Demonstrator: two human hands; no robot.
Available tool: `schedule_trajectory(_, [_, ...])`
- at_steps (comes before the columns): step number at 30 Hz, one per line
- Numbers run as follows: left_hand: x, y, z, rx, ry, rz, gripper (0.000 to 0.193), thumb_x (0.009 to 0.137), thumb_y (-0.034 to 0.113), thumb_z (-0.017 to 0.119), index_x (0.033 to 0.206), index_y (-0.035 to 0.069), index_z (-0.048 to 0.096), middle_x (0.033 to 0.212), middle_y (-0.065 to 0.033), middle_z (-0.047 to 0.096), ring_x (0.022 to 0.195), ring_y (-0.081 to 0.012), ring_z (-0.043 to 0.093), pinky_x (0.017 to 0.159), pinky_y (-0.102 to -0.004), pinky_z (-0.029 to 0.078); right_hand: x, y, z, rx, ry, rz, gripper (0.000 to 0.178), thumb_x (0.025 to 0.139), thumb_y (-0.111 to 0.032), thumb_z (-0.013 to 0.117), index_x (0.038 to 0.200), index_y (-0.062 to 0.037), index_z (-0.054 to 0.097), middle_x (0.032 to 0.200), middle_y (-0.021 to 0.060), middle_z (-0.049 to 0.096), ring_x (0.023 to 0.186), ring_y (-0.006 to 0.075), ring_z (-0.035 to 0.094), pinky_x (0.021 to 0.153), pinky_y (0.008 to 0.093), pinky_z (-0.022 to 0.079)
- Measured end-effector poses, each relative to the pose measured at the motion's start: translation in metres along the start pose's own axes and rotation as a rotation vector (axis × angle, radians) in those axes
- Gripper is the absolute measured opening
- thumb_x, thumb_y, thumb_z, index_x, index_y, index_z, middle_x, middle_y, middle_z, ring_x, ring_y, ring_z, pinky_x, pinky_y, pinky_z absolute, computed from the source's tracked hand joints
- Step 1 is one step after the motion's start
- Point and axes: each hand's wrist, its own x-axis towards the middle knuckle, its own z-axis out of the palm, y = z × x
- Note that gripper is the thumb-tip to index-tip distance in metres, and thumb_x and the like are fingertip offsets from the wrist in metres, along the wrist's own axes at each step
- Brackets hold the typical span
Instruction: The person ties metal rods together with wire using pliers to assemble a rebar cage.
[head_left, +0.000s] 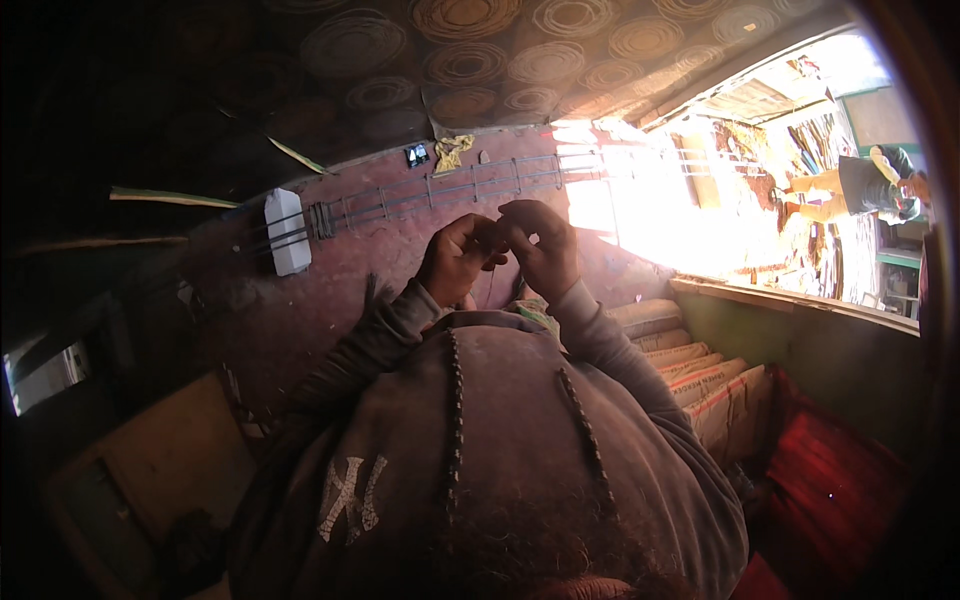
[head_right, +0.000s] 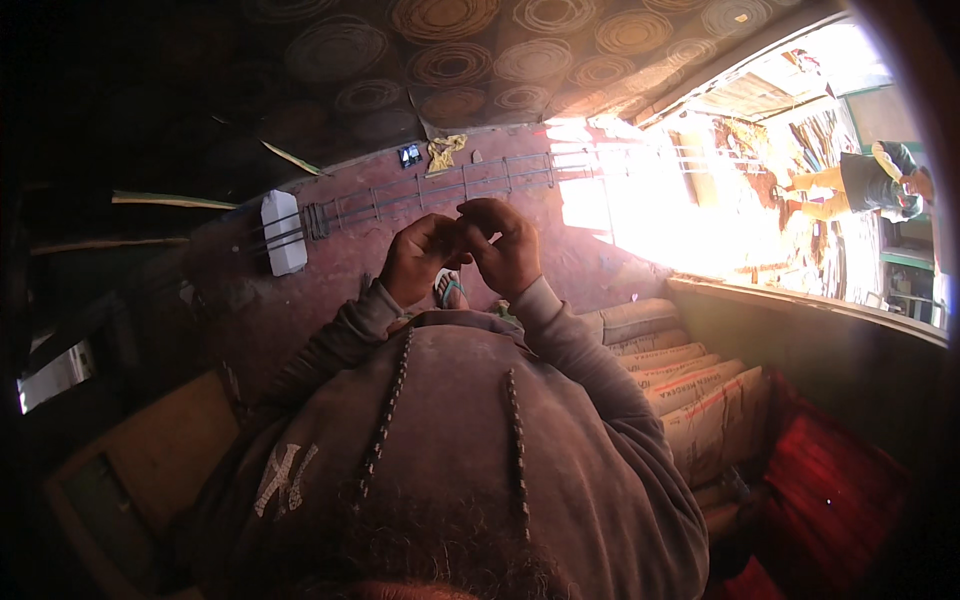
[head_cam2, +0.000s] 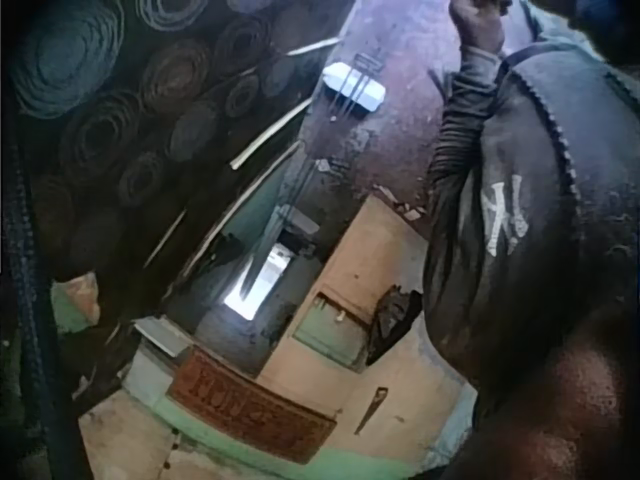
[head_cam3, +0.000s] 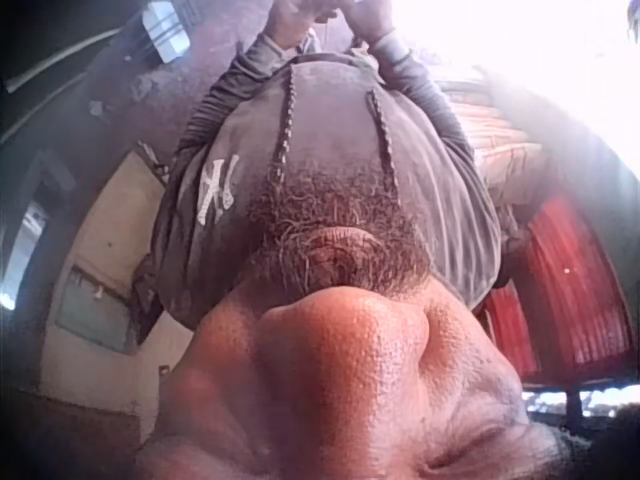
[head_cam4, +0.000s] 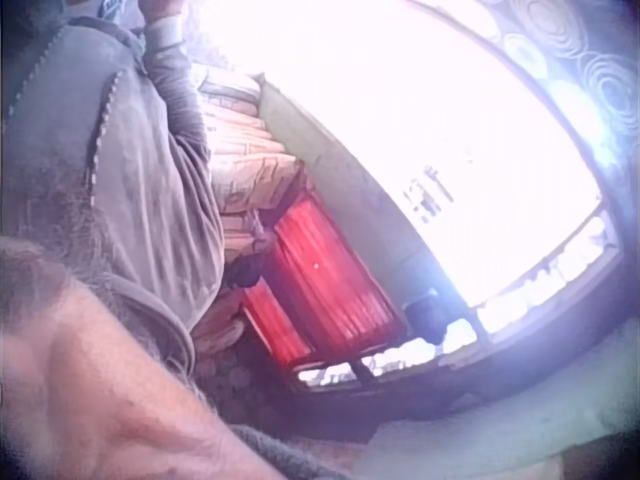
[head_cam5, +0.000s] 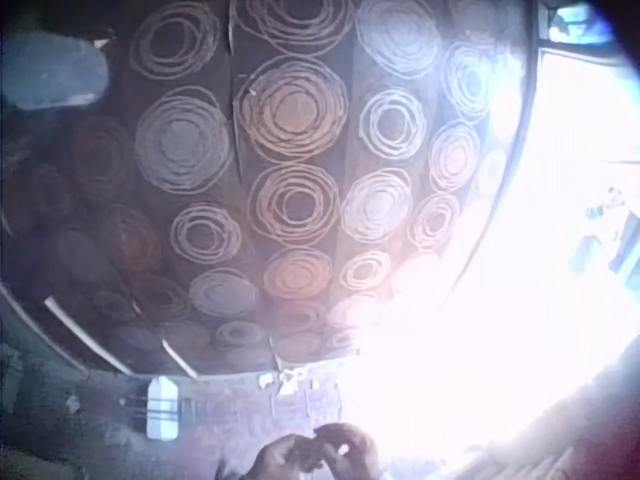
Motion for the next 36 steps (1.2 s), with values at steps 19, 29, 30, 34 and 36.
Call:
schedule_trajectory(19, [-0.015,0.098,-0.271,-0.532,0.585,0.414,0.012,0.103,0.017,0.059,0.108,0.006,0.059,0.102,-0.0051,0.067,0.106,-0.0217,0.067,0.107,-0.0493,0.052,-0.001,0.058,-0.07,-0.049,-0.225,0.137,0.024,0.102,-0.023,0.061,0.109,-0.0019,0.07,0.098,0.0112,0.071,0.087,0.0217,0.068,0.081,0.0339,0.054])
schedule_trajectory(29, [-0.085,0.114,-0.356,-0.529,0.653,0.49,0.014,0.104,0.019,0.058,0.103,0.005,0.061,0.092,-0.0015,0.061,0.084,-0.0133,0.057,0.082,-0.0308,0.051,-0.05,0.128,-0.188,-0.757,-0.122,0.019,0.02,0.087,-0.003,0.059,0.098,-0.0118,0.073,0.092,0.0103,0.069,0.092,0.0318,0.065,0.082,0.0397,0.053])
schedule_trajectory(30, [-0.089,0.124,-0.348,-0.501,0.68,0.46,0.015,0.104,0.02,0.058,0.104,0.005,0.062,0.092,-0.0013,0.061,0.085,-0.0129,0.057,0.081,-0.0305,0.051,-0.055,0.131,-0.189,-0.816,-0.117,0.077,0.019,0.087,-0.004,0.059,0.097,-0.0129,0.073,0.09,0.01,0.068,0.092,0.0317,0.064,0.083,0.0409,0.052])
schedule_trajectory(34, [-0.077,0.118,-0.312,-0.463,0.661,0.374,0.014,0.103,0.019,0.06,0.108,0.006,0.064,0.094,0.0007,0.062,0.084,-0.0116,0.057,0.081,-0.0287,0.05,-0.052,0.108,-0.175,-1.17,0.102,-0.129,0.017,0.088,-0.01,0.059,0.096,-0.0157,0.073,0.089,0.0091,0.067,0.093,0.032,0.063,0.087,0.0443,0.049])
schedule_trajectory(36, [-0.072,0.108,-0.309,-0.454,0.639,0.388,0.013,0.104,0.02,0.06,0.107,0.008,0.064,0.093,0.002,0.062,0.082,-0.0098,0.055,0.079,-0.0273,0.049,-0.044,0.099,-0.17,-1.264,0.132,0.316,0.015,0.088,-0.014,0.06,0.093,-0.0178,0.073,0.089,0.0091,0.066,0.095,0.0314,0.062,0.09,0.0465,0.047])
